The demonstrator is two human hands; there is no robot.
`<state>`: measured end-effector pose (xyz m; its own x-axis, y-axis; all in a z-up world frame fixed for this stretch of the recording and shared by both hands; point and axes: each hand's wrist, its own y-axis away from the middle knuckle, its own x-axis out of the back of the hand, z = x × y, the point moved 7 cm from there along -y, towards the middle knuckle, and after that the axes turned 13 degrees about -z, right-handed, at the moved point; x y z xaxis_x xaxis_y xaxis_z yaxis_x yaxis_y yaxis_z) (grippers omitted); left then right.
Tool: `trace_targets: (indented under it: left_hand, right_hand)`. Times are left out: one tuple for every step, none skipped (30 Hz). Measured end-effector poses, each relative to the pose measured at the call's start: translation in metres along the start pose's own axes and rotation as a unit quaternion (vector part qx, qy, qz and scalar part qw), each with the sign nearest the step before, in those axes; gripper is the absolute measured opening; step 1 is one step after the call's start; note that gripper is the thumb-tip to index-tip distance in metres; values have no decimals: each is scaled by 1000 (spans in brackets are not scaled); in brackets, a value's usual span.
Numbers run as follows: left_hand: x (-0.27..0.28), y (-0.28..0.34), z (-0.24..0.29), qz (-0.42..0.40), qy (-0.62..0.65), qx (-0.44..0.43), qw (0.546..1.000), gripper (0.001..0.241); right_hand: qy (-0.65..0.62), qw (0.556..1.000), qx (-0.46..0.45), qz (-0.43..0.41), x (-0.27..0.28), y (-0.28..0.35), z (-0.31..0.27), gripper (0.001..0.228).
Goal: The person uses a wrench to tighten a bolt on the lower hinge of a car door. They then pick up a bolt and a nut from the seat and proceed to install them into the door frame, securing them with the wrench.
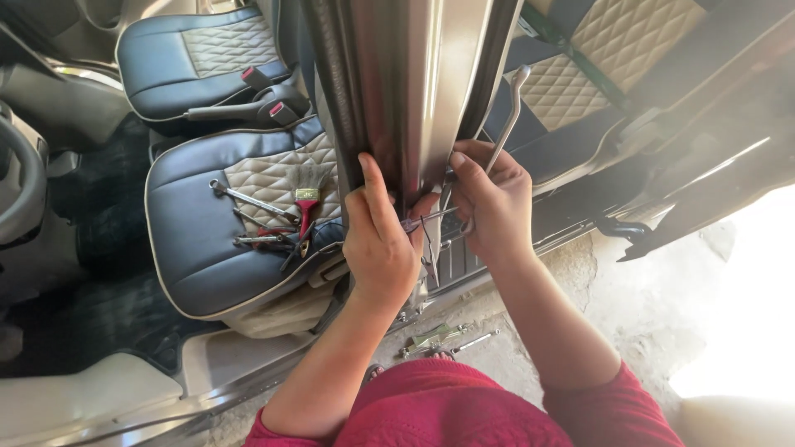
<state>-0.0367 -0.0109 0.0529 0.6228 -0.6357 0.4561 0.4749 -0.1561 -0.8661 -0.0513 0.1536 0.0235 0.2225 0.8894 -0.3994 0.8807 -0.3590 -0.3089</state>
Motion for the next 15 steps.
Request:
trace_targets:
  left_hand:
    - [1, 0, 1, 1, 3, -3, 1000, 77]
    - [1, -1, 1, -2, 6, -2, 1000, 76]
    - [3, 0, 1, -4, 3, 2, 1000, 76]
    - [3, -1, 3, -2, 1, 3, 1000, 76]
    - [3, 1, 4, -6, -3, 2, 1000, 73]
    - [3, 2, 5, -11, -6, 2, 1000, 70]
    - [2, 2, 5, -12, -9, -2, 1000, 70]
    - [1, 2, 6, -11, -1, -3, 1000, 70]
    - [0, 1, 7, -8, 4, 2, 1000, 70]
    - [-1, 6, 6, -6, -3, 4, 1000, 70]
    - [-5, 7, 7, -8, -6, 4, 1000, 67]
    - [-10, 9, 8, -9, -10, 4, 1000, 64]
    - [-9, 8, 8, -4, -20, 11, 1000, 64]
    - [-9, 7, 9, -6, -12, 13, 1000, 64]
    - [-9, 9, 10, -13, -6, 22, 1000, 64]
  right_hand:
    - [1, 1000, 4, 3, 0, 1, -1, 23]
    - [16, 1000, 6, 6, 0, 3, -2, 24]
    - [31, 999, 5, 3, -1, 3, -2, 24]
    - [31, 1000, 5, 0, 0, 2, -3, 24]
    - [40, 999, 30, -1, 0, 3, -4, 21]
    - [48, 997, 55, -1, 1, 3, -6, 18]
    - [44, 998, 55, 0, 3, 3, -2, 18]
    - [44, 997, 65, 5, 7, 3, 0, 20]
    - [46, 996, 71, 4, 10, 1, 2, 22]
    - [42, 997, 69, -2, 11, 1, 7, 22]
    - [60, 996, 70, 9, 15, -2, 9, 22]
    - [79, 994, 71, 20, 19, -6, 11, 23]
    - [76, 995, 68, 7, 17, -6, 10, 23]
    - [71, 996, 59, 9, 18, -7, 11, 23]
    - [68, 997, 41, 10, 20, -5, 12, 24]
